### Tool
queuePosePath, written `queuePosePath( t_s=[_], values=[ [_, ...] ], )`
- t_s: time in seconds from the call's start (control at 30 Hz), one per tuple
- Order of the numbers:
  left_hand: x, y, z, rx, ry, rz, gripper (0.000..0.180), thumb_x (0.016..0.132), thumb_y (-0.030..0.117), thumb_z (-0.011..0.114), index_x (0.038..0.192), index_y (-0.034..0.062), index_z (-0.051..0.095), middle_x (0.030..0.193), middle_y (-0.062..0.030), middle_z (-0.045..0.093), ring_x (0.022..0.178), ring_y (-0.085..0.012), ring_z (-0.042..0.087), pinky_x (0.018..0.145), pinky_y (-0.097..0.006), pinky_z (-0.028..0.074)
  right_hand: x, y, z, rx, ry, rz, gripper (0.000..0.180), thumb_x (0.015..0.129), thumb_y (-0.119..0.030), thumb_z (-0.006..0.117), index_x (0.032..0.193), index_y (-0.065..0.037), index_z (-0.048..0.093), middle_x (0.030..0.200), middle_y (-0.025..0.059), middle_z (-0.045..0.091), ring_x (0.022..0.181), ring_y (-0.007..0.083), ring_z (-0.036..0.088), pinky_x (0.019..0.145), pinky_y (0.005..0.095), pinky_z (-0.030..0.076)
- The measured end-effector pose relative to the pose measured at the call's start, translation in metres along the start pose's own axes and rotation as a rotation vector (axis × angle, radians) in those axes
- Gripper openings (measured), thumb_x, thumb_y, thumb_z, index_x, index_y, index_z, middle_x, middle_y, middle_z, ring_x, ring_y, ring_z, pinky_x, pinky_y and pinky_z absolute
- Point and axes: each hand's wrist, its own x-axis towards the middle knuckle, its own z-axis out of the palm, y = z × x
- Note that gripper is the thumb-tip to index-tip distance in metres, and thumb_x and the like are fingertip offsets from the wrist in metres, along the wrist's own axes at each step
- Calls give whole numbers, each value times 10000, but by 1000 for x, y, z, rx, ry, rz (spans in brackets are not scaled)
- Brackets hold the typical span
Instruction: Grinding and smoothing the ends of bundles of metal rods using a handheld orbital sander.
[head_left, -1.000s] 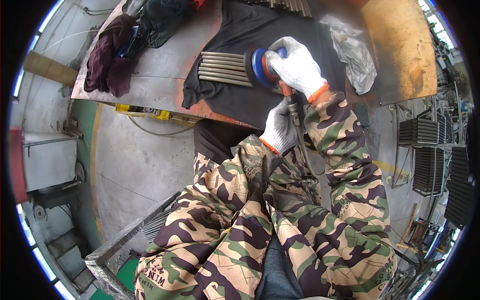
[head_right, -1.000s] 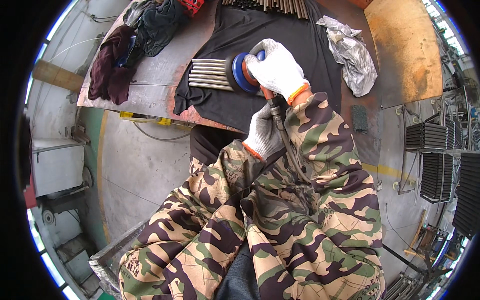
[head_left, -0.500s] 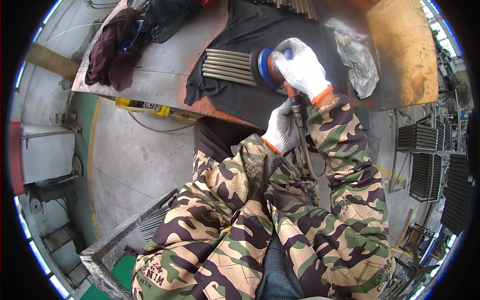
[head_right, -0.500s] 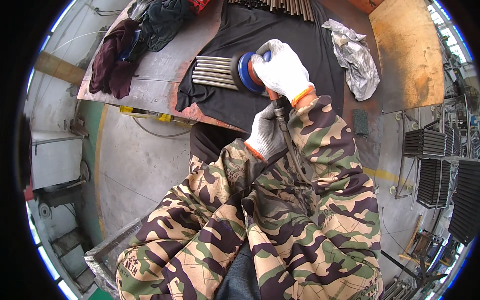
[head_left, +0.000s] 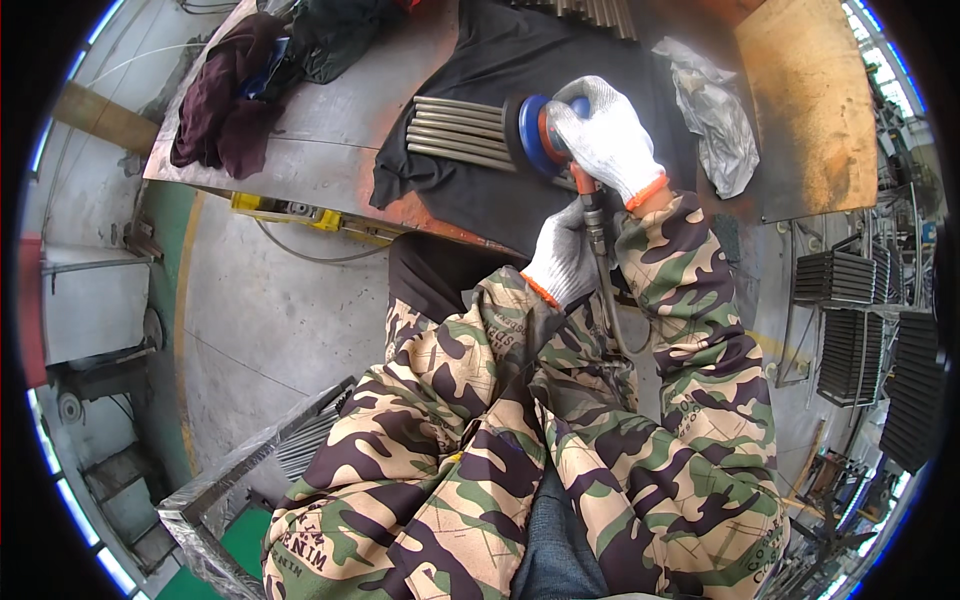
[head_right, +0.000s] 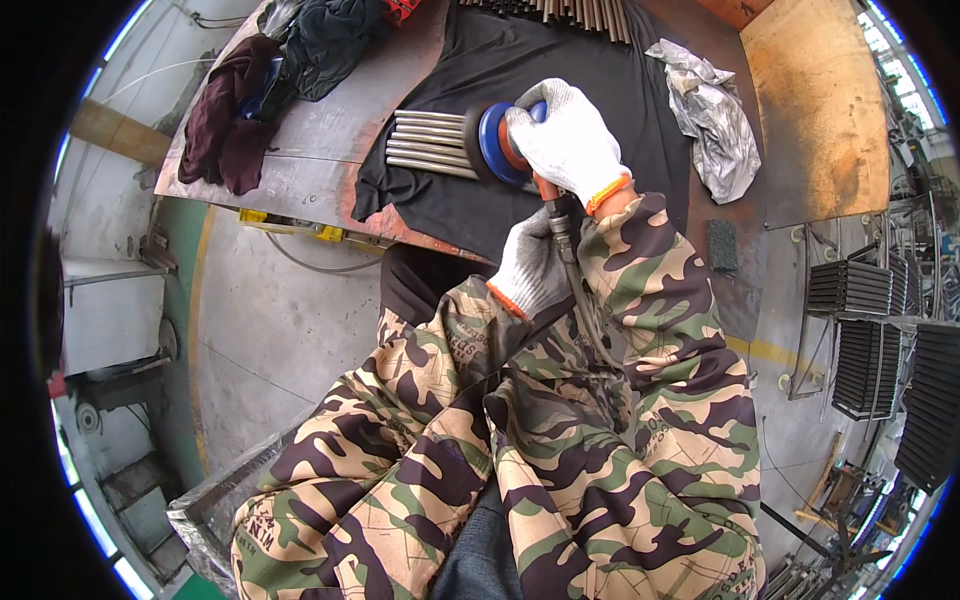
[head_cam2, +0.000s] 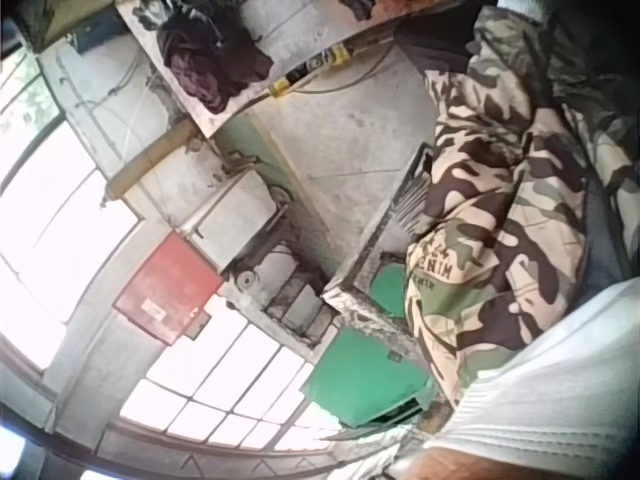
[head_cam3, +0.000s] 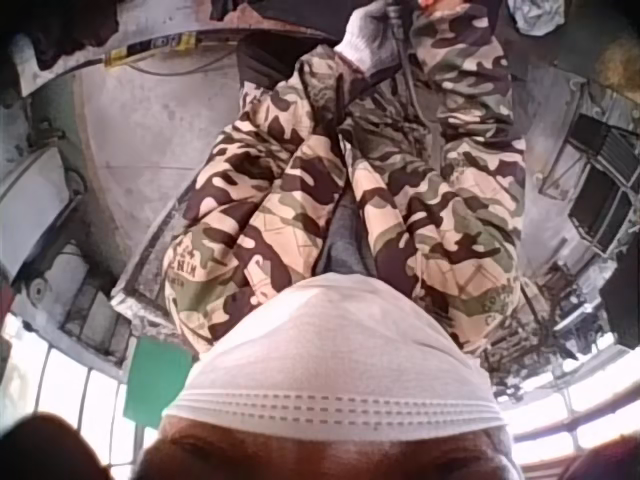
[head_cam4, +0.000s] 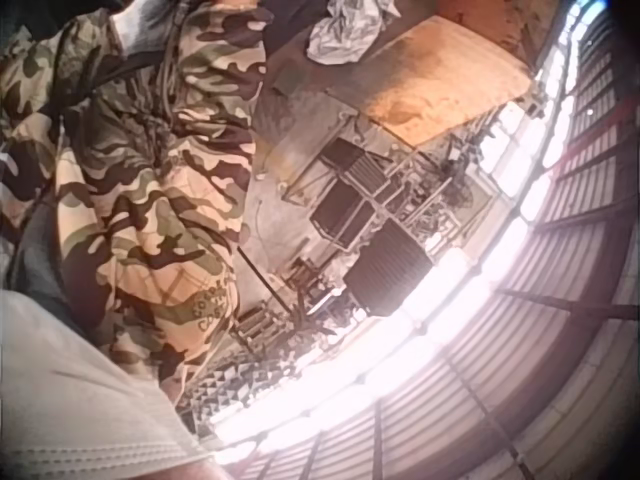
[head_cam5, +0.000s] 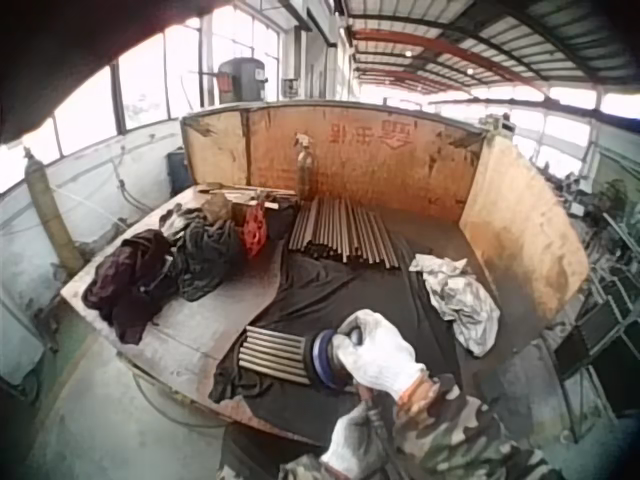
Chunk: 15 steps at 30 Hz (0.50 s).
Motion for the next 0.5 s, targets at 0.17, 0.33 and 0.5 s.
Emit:
queuePosePath(
  t_s=[0.17,0.33,0.5],
  values=[
    [2,9,-15,-2,-25,6,259,1074,235,520,1209,32,606,1070,-106,691,957,-250,702,887,-410,605,1,-2,13,10,1,-43,346,864,-377,719,1095,-120,718,1093,166,723,1037,391,706,925,447,562],
    [6,3,-13,-27,-28,8,260,1070,239,526,1200,30,606,1055,-96,691,938,-244,700,869,-405,606,-1,-1,3,16,12,-31,321,877,-364,708,1084,-120,717,1093,169,716,1036,393,702,925,454,560],
    [1,3,-5,-56,-5,1,254,1061,226,538,1198,22,603,1060,-105,690,931,-236,699,883,-400,599,2,6,9,-1,17,-54,313,884,-359,707,1082,-117,707,1101,171,707,1044,394,694,927,459,557]
  ],
)
